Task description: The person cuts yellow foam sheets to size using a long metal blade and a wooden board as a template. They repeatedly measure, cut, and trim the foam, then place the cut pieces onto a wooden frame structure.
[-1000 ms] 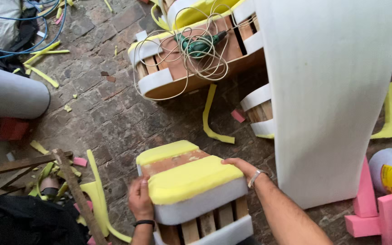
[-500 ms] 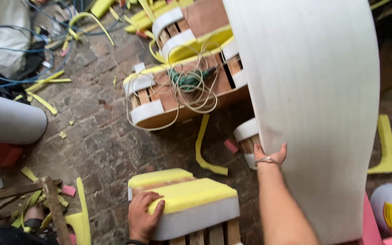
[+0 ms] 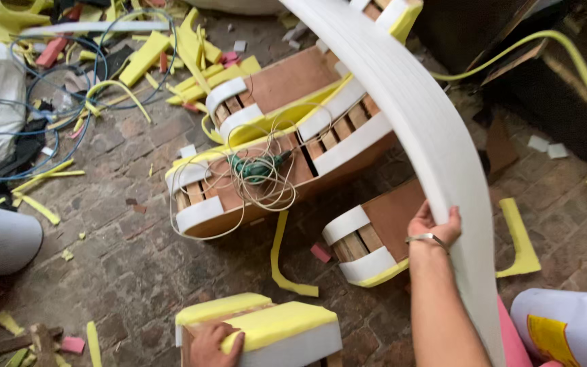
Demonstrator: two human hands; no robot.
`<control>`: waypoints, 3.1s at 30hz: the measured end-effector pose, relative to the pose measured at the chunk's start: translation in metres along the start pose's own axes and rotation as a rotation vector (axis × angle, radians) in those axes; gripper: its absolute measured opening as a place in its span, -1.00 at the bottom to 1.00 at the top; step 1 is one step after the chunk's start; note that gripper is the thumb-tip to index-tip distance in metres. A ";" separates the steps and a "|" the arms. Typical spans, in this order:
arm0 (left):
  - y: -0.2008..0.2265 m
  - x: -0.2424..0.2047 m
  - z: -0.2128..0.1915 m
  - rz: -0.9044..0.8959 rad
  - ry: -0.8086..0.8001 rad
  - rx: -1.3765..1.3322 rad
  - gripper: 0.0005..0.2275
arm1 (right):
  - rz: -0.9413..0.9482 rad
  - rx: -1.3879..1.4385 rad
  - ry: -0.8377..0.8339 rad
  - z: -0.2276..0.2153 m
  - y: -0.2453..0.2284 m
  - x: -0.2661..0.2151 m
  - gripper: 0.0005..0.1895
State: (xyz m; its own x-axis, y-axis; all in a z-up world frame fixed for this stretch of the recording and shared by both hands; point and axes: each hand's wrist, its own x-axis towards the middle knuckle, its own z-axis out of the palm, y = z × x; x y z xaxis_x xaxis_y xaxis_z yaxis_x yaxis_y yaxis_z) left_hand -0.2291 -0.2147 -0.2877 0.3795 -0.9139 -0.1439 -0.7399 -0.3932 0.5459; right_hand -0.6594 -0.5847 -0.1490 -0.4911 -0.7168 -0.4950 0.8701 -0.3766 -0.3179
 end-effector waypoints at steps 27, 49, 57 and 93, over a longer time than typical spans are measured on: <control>0.177 0.033 0.038 -0.228 -0.226 0.125 -0.42 | 0.198 -0.688 -1.125 0.362 -0.018 0.035 0.07; 0.191 -0.012 0.087 0.426 -0.178 -0.222 -0.57 | 0.648 -1.922 -0.565 -0.302 -0.095 -0.150 0.13; -0.008 -0.045 0.099 -0.349 -0.217 0.048 -0.23 | 0.735 -1.854 -0.342 -0.316 -0.115 -0.094 0.00; 0.249 -0.003 0.329 -0.419 -0.056 -0.656 -0.71 | -0.597 -2.483 -0.908 -0.118 -0.155 0.403 -0.02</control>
State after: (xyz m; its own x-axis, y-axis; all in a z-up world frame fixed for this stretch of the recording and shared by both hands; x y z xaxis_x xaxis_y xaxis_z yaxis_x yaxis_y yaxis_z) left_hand -0.5968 -0.3432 -0.4233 0.5132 -0.7132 -0.4776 -0.0544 -0.5823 0.8111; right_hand -0.9968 -0.7465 -0.3949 0.1108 -0.9909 -0.0758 -0.9471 -0.0822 -0.3103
